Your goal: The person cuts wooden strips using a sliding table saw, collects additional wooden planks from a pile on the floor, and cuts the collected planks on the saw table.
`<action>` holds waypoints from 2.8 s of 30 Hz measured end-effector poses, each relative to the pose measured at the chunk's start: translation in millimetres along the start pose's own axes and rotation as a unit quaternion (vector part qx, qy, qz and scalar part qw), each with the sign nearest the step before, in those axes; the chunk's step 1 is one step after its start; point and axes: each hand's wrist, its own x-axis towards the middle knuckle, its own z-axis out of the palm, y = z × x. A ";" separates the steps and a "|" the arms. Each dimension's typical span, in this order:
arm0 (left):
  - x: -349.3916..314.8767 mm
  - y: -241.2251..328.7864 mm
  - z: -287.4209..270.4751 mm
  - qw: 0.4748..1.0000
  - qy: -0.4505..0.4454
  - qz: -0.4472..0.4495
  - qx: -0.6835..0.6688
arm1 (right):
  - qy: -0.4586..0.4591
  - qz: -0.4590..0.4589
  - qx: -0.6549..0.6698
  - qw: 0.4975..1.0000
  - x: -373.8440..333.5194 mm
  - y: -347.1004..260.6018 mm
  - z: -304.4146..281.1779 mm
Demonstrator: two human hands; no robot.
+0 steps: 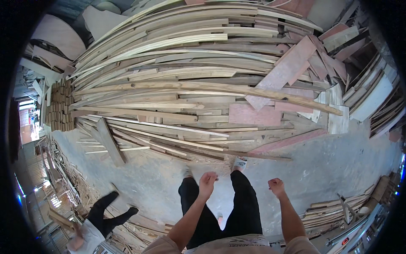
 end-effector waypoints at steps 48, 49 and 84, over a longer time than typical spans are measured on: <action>264.4 53.5 150.5 0.979 0.041 -0.149 -0.130 | -0.071 -0.391 -0.387 0.832 322.8 -577.6 64.6; 253.4 41.0 150.0 0.981 0.029 -0.125 -0.142 | -0.043 -0.392 -0.402 0.826 309.1 -571.6 71.9; 334.2 132.5 74.7 0.800 0.400 -0.114 -0.433 | -0.038 -0.364 -0.477 0.799 354.1 -503.3 199.0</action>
